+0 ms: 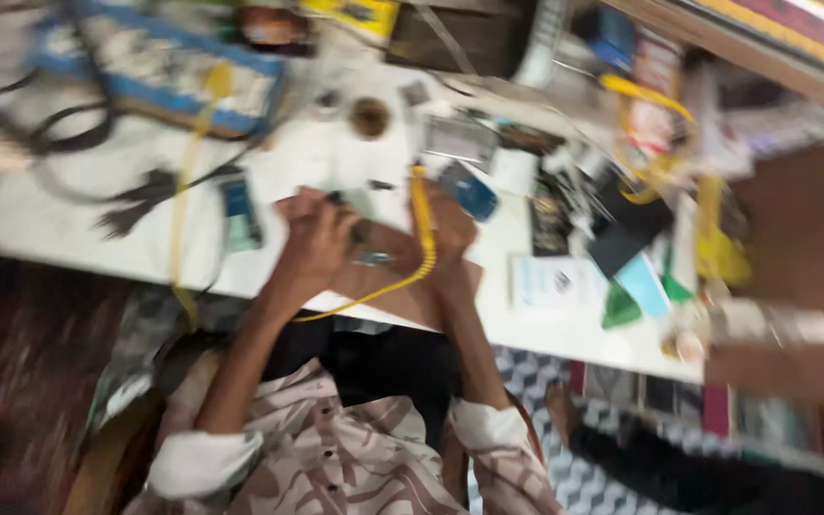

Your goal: The person solders a small electronic component on a circuit board using a soldering iron and solder wire. They repeatedly apply heat and solder to specific points on the board while holding it steady with their other hand.

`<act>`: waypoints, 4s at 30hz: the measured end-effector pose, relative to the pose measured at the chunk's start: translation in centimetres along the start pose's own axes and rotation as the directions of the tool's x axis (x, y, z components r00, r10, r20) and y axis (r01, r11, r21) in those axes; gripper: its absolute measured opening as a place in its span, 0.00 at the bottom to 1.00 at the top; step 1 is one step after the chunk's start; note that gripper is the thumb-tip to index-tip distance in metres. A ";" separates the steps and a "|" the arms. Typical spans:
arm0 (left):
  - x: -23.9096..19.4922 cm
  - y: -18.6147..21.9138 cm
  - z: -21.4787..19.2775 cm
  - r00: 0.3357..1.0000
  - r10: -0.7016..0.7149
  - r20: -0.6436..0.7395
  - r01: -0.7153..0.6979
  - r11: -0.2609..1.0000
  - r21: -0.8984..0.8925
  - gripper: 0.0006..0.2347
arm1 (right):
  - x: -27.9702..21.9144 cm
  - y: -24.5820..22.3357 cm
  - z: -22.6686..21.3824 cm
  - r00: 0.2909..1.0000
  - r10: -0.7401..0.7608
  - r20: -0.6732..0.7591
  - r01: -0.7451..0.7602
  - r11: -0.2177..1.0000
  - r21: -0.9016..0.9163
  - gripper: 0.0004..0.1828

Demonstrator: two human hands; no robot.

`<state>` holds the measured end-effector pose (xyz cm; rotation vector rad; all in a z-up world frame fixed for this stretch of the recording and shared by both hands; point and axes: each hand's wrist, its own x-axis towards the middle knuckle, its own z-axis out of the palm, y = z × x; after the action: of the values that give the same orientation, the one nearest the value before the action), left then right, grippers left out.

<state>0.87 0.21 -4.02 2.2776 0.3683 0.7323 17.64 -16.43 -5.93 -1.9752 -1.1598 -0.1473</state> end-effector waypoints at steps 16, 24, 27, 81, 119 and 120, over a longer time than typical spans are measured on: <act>0.8 -0.1 -0.4 0.961 0.223 -0.166 -0.179 0.953 0.244 0.06 | 5.7 -4.3 -0.6 0.930 -0.053 -0.363 0.115 0.982 0.150 0.14; 0.9 1.7 -1.5 0.972 0.094 -0.215 -0.087 0.995 0.041 0.07 | 5.7 -3.2 0.8 0.906 0.368 -0.209 -0.133 0.716 0.685 0.17; 0.8 2.2 -1.9 0.976 0.099 -0.192 -0.097 0.995 0.022 0.08 | 5.6 -3.1 1.1 0.886 0.389 -0.254 -0.123 0.724 0.679 0.17; 1.1 2.8 -2.6 0.988 0.070 -0.140 -0.065 0.997 0.038 0.08 | 7.4 -7.9 -0.1 0.971 0.009 -0.238 0.035 0.983 0.179 0.12; -0.1 0.8 -1.2 0.991 -0.035 -0.127 0.013 0.986 -0.169 0.06 | 6.2 -6.0 0.7 0.956 -0.051 -0.288 0.103 0.981 0.167 0.12; 0.0 1.3 -1.5 0.993 -0.056 -0.108 0.038 0.986 -0.162 0.07 | 6.2 -6.4 0.5 0.959 -0.027 -0.283 0.079 0.981 0.175 0.12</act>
<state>0.01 0.05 -2.20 2.0763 0.3996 0.8378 16.05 -10.37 0.41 -1.6978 -1.0039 -0.3253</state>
